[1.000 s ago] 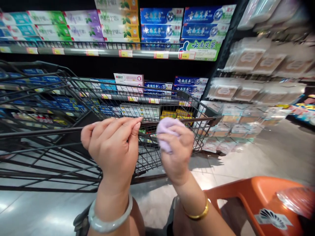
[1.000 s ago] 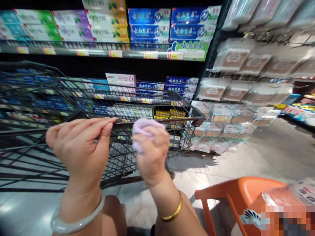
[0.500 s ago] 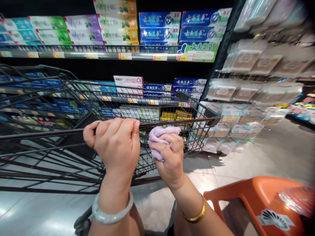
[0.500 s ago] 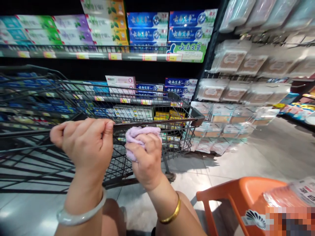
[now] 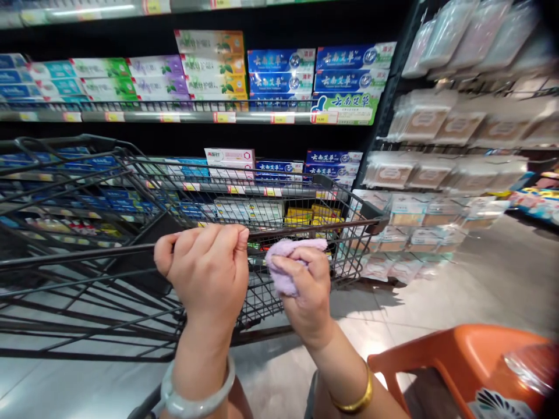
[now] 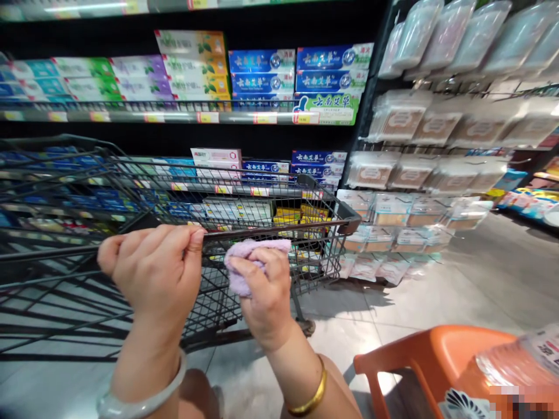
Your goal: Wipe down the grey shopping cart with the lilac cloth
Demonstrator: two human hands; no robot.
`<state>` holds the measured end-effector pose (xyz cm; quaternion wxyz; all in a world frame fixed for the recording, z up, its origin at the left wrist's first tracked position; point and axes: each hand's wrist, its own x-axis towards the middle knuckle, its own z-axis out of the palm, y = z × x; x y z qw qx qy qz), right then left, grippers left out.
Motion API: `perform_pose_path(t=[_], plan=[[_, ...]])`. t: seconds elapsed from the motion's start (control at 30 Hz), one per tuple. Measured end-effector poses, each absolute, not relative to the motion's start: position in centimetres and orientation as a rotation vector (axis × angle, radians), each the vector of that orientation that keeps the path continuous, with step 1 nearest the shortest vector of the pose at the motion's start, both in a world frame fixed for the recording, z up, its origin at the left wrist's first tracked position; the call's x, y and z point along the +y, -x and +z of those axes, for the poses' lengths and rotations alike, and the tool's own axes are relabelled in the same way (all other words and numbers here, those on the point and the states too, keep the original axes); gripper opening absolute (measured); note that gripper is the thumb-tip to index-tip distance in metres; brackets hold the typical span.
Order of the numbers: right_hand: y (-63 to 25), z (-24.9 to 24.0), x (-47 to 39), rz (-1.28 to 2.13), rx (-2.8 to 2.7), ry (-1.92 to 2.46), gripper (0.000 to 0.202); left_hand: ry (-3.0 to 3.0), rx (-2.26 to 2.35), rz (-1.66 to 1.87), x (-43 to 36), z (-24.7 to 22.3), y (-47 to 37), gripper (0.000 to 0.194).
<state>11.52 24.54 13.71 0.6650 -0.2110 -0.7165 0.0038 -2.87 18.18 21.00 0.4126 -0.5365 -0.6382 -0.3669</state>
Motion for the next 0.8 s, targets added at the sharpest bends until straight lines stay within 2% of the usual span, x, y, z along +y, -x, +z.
perform_pose_path(t=[0.17, 0.33, 0.57, 0.8], plan=[[-14.1, 14.2, 27.2, 0.012, -1.296, 0.641, 0.032, 1.350, -1.591, -0.919, 18.2, 21.0, 2.8, 0.015], [-12.5, 13.3, 26.1, 0.005, -1.381, 0.718, 0.042, 1.332, -1.590, -0.934, 18.3, 21.0, 2.7, 0.017], [-10.0, 13.2, 22.6, 0.025, -1.664, 0.421, 0.020, 1.328, -1.597, -0.923, 18.3, 21.0, 2.6, 0.018], [-12.0, 15.5, 25.3, -0.113, -1.339, 0.574, 0.029, 1.333, -1.610, -0.948, 18.4, 21.0, 2.5, 0.018]])
